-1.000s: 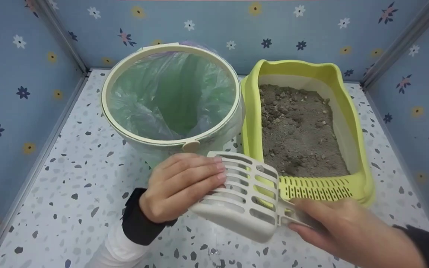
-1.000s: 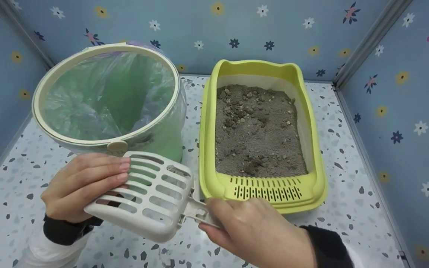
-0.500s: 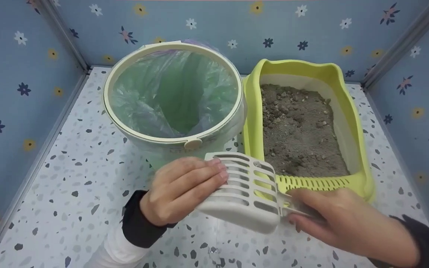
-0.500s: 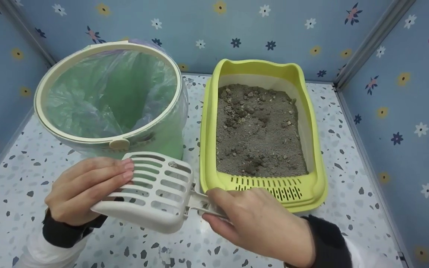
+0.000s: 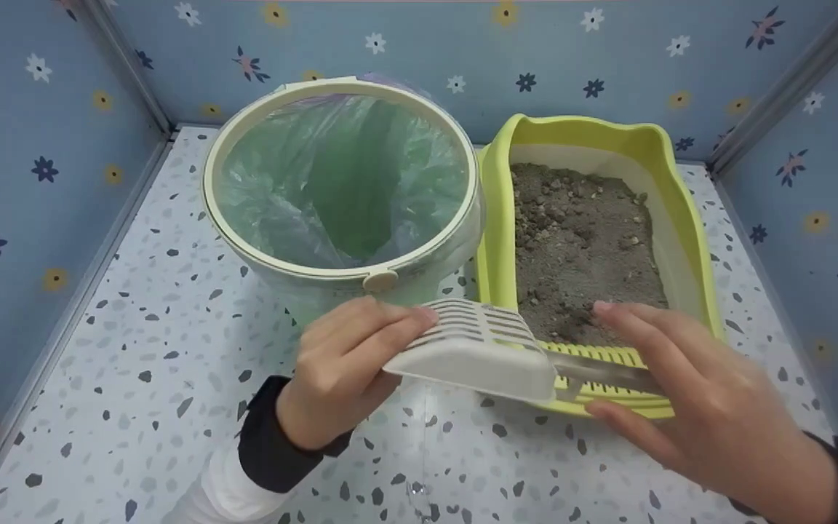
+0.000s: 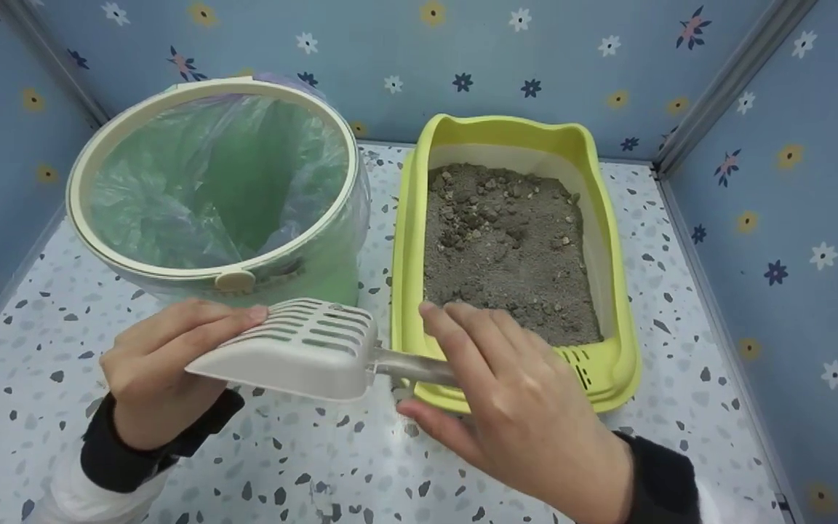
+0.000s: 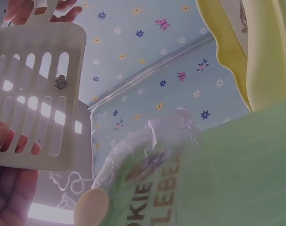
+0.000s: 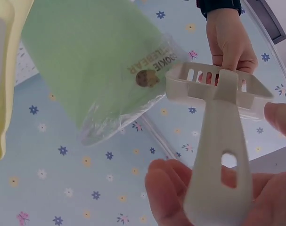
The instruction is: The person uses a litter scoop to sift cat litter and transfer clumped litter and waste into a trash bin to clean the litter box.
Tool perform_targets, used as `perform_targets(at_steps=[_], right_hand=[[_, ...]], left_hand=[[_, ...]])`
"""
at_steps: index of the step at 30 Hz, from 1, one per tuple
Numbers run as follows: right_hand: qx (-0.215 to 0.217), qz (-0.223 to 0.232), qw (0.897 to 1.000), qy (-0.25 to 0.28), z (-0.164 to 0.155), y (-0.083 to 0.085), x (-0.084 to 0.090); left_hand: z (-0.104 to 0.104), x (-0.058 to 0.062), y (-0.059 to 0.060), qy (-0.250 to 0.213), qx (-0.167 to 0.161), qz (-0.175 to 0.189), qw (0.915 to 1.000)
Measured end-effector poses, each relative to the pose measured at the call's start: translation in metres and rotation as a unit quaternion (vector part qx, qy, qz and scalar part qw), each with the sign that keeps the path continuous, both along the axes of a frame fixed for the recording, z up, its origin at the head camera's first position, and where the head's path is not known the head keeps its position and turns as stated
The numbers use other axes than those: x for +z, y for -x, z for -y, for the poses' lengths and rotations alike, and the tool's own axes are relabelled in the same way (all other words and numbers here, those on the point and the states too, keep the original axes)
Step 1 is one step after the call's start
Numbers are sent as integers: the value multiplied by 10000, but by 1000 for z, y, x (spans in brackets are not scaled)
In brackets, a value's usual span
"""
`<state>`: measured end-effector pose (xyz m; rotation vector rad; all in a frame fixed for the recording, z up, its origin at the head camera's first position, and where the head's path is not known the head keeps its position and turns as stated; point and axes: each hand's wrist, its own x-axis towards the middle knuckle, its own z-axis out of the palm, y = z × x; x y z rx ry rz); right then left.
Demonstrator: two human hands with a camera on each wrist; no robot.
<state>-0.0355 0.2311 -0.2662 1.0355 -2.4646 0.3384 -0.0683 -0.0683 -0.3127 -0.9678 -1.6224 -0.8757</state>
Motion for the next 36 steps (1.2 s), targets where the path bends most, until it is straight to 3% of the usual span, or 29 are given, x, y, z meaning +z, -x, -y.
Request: perform_targets(at_steps=[4, 9, 15, 18, 21, 25, 29, 32, 36], right_hand=[[263, -556, 9974, 365, -2, 6, -3], [376, -1321, 9872, 806, -3, 14, -12], [178, -2289, 9688, 935, 1, 18, -17], [94, -2568, 9628, 836, 5, 20, -16], [53, -2763, 9586, 680, 9, 21, -14], [34, -2834, 9581, 410, 11, 23, -14], [-4, -2779, 9605, 135, 13, 24, -16], [-34, -2773, 9608, -17, 13, 25, -18], [-85, -2874, 9576, -172, 15, 26, -18]], left_hand=[[1, -7, 0, -99, 48, 678, 9976], [1, -13, 1, -303, -104, 1615, 9864], [2, -14, 2, -454, -308, 2524, 9661], [2, -15, 2, -601, -561, 3043, 9490], [0, -17, 1, -838, -770, 3612, 9255], [-3, -20, -1, -1134, -969, 4481, 8815], [-5, -22, -3, -1277, -1260, 5435, 8200], [-7, -25, -3, -1284, -1474, 5948, 7797], [-10, -28, -3, -1246, -1766, 6351, 7415]])
